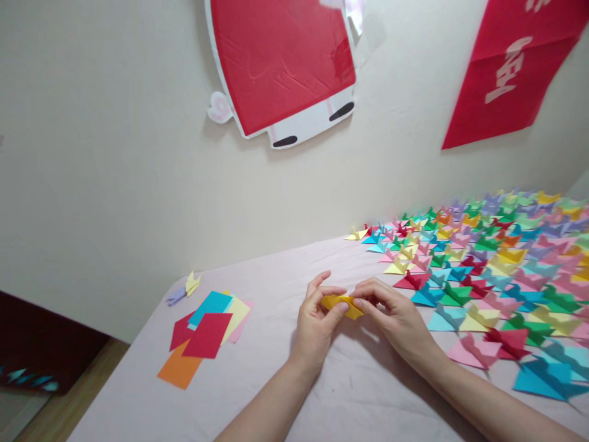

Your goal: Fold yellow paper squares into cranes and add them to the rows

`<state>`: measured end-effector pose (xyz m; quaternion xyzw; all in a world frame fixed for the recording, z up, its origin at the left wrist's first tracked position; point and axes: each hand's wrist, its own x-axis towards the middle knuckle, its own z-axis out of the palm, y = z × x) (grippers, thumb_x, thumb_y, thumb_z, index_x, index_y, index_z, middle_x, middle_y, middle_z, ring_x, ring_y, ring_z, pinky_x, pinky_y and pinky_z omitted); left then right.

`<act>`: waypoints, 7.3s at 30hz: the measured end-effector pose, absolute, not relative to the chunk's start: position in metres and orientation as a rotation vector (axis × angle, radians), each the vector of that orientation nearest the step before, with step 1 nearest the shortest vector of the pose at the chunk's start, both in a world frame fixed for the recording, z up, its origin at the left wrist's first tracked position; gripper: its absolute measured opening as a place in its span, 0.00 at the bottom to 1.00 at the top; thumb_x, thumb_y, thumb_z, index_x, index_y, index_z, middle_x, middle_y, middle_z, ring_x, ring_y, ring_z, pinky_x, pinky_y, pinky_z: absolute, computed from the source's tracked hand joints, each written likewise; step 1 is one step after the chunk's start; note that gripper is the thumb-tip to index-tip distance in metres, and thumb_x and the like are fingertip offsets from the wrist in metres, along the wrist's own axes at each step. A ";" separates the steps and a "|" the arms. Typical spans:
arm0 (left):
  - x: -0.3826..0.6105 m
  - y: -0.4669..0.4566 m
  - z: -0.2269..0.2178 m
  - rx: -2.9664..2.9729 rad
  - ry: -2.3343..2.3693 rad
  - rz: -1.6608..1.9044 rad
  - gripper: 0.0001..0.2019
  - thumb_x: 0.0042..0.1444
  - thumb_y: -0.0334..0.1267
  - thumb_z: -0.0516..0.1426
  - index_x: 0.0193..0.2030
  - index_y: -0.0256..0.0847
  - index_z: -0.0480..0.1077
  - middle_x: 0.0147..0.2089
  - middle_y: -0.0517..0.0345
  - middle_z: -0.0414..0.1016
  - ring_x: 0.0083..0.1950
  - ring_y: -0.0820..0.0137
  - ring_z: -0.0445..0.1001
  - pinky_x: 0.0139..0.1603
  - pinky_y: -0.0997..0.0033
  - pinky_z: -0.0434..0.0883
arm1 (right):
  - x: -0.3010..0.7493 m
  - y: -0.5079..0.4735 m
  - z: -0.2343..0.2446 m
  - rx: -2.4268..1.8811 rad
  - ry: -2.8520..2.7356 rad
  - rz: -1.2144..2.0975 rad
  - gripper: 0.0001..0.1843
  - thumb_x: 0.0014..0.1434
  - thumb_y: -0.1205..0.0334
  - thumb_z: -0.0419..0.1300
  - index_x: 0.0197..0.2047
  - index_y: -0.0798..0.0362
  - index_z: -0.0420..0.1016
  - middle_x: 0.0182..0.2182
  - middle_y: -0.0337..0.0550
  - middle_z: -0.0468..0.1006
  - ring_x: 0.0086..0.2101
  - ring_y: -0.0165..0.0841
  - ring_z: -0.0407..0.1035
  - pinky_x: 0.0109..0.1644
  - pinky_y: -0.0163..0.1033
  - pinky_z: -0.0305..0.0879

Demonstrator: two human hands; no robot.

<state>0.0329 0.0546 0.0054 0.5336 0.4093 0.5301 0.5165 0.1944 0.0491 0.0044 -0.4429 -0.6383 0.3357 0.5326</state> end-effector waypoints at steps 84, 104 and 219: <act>0.031 0.050 0.005 1.738 1.177 1.189 0.05 0.60 0.33 0.57 0.36 0.43 0.75 0.37 0.59 0.75 0.41 0.67 0.73 0.43 0.72 0.68 | 0.194 0.049 -0.002 -1.119 -1.776 0.305 0.06 0.64 0.60 0.56 0.37 0.45 0.75 0.53 0.48 0.74 0.53 0.47 0.66 0.56 0.55 0.62; 0.028 0.051 0.002 1.709 1.246 1.169 0.08 0.63 0.40 0.56 0.34 0.41 0.72 0.34 0.60 0.72 0.36 0.69 0.70 0.37 0.73 0.66 | 0.191 0.048 0.004 -1.133 -1.538 0.788 0.07 0.58 0.56 0.61 0.35 0.50 0.73 0.29 0.38 0.77 0.30 0.34 0.70 0.35 0.37 0.68; -0.014 0.017 -0.009 2.877 1.098 0.776 0.09 0.63 0.40 0.54 0.45 0.39 0.73 0.50 0.51 0.78 0.50 0.60 0.72 0.49 0.62 0.70 | 0.203 0.055 0.000 -1.290 -2.021 0.879 0.08 0.57 0.57 0.61 0.26 0.45 0.74 0.35 0.44 0.78 0.41 0.43 0.69 0.46 0.48 0.66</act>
